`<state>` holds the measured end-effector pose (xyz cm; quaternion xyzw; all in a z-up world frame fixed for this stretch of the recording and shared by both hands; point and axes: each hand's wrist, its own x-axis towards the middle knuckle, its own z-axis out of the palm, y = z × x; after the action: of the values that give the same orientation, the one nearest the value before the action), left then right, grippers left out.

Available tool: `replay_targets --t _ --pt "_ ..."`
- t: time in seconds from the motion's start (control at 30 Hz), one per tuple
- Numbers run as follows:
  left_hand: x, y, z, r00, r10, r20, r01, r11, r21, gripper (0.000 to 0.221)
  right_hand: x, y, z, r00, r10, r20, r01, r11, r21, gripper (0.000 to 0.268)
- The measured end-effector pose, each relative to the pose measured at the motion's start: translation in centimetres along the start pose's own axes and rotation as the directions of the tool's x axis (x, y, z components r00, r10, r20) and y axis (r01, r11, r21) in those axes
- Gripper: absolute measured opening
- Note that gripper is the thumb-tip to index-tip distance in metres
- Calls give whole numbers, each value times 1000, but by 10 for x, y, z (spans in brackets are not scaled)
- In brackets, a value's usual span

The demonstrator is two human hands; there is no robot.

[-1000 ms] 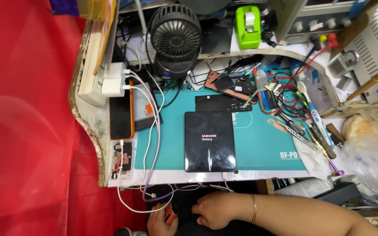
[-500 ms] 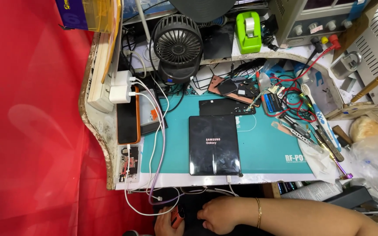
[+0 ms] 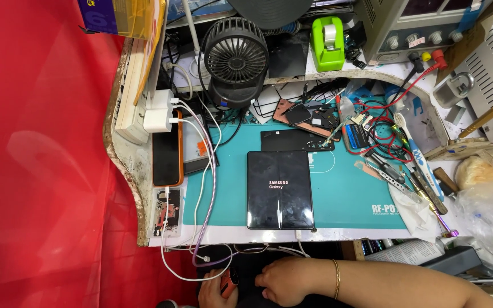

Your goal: Testing a tablet's touchscreen and inspecting its internal motherboard and components on a repair bench.

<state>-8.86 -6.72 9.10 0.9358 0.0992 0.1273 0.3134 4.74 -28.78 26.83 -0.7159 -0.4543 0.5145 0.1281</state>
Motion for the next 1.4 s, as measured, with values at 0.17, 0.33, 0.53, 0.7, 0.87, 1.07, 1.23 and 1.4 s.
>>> replay_targets --t 0.17,0.33,0.53,0.7,0.87,1.07,1.23,1.4 --pt "1 0 0 1000 10 -13 -10 1000 -7 45 -1 -1 -1 1000 25 18 -25 1000 0 45" --pt "0 -1 0 999 -35 29 35 999 -7 51 3 4 3 1000 1 -7 -1 1000 -15 47" --pt "2 5 -3 997 -58 44 59 998 -10 54 1 2 1 1000 4 10 -4 1000 4 46" --pt "2 2 -2 997 -61 47 61 998 -2 49 2 2 1 1000 -1 11 1 1000 0 46" --pt "1 -2 1 997 -58 42 57 998 11 44 4 4 2 1000 -11 4 11 1000 -1 44" --pt "2 -6 3 998 -45 47 44 999 21 40 3 3 0 1000 -11 -4 11 1000 5 43" --pt "-1 -26 14 996 93 -17 -93 996 11 38 1 -2 -4 1000 0 -23 -1 1000 -10 43" --pt "-10 -49 20 982 168 -83 -169 986 2 44 34 29 23 995 -91 -46 89 995 -44 40"
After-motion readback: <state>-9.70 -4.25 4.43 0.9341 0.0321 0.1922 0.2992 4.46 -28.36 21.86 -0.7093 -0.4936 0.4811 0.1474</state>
